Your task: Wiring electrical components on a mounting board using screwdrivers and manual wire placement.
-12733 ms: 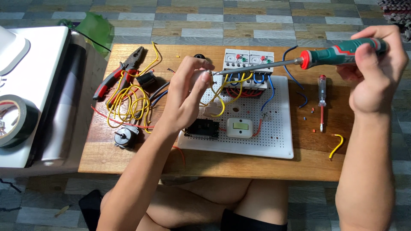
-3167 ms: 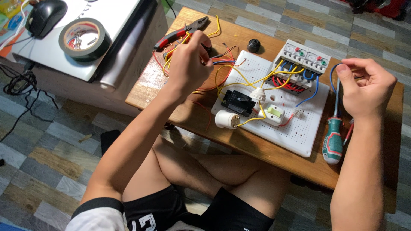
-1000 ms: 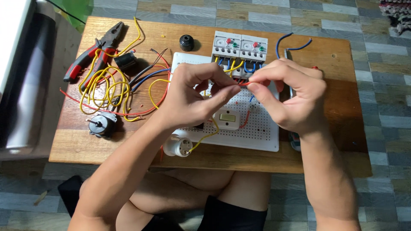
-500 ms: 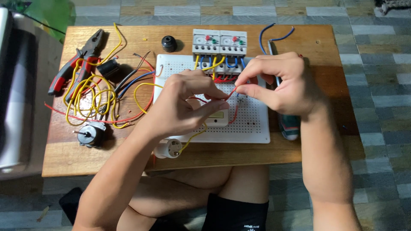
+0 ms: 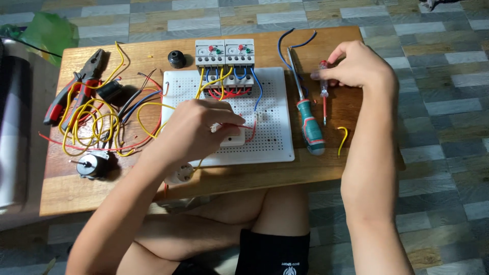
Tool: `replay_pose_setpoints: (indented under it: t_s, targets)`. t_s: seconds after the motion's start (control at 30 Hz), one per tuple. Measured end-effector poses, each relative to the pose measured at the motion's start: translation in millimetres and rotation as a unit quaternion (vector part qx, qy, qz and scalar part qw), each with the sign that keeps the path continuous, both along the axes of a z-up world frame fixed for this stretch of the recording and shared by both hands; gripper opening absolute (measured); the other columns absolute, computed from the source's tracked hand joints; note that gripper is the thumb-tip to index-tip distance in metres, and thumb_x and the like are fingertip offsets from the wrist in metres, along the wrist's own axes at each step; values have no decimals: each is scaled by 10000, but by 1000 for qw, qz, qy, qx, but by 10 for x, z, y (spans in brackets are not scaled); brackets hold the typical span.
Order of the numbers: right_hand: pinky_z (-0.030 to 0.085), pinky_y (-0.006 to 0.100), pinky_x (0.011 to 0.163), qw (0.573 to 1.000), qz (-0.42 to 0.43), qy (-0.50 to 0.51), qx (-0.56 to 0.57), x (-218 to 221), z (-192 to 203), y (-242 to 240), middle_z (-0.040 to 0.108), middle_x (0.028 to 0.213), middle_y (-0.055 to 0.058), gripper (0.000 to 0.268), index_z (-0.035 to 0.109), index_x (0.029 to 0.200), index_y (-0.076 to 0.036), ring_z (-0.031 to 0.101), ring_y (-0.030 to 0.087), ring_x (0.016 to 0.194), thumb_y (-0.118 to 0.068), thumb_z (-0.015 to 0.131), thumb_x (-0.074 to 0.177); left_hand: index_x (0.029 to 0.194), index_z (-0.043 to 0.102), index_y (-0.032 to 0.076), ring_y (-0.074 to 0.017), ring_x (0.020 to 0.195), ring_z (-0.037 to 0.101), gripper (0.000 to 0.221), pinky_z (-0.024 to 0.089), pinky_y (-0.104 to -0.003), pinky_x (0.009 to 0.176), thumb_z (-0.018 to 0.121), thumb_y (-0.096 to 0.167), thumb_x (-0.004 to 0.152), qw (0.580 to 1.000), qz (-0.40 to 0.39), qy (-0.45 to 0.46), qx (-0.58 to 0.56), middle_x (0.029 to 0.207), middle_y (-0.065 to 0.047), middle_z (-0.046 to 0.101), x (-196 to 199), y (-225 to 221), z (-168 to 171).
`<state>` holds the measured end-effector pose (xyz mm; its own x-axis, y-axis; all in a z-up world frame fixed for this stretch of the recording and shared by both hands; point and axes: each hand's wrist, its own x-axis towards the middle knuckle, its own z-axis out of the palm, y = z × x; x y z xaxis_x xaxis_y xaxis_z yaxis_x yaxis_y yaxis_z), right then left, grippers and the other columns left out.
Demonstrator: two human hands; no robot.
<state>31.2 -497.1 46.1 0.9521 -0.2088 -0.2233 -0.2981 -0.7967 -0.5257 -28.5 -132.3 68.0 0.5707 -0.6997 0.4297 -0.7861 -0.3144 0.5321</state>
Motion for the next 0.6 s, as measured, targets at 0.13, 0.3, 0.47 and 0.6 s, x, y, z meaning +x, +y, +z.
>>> replay_pose_setpoints:
  t_s: [0.13,0.3,0.47,0.6]
  targets:
    - [510,325,647,999,18,-7,-39,34,-70,-30,733,858,103,372,699,1117,-18,655,212,678,-129,838,790,953,775,78,-294,597,587,154,444,-410,516,722,59,810,991,45,-106,66,789,-52,645,-181,-70,23]
    - [489,363,676,995,30,-62,-67,39,-121,-31,738,876,84,390,723,1187,-87,633,202,691,-253,837,853,932,768,46,-241,674,650,162,508,-364,564,697,-26,805,989,70,-129,23,885,-67,719,-58,-88,35]
    - [594,298,732,839,269,-473,-5,-54,246,572,715,1008,203,86,750,1028,82,661,241,802,134,786,969,911,759,-15,-164,642,637,85,574,-264,583,754,-77,853,988,89,-35,-122,859,-82,740,178,-157,220]
    - [521,314,635,760,369,-525,107,-254,318,1185,724,896,121,133,719,1001,-8,641,222,701,103,696,931,884,766,35,-122,624,591,58,452,-230,545,745,-7,850,967,130,22,-218,713,-33,700,348,-152,-32]
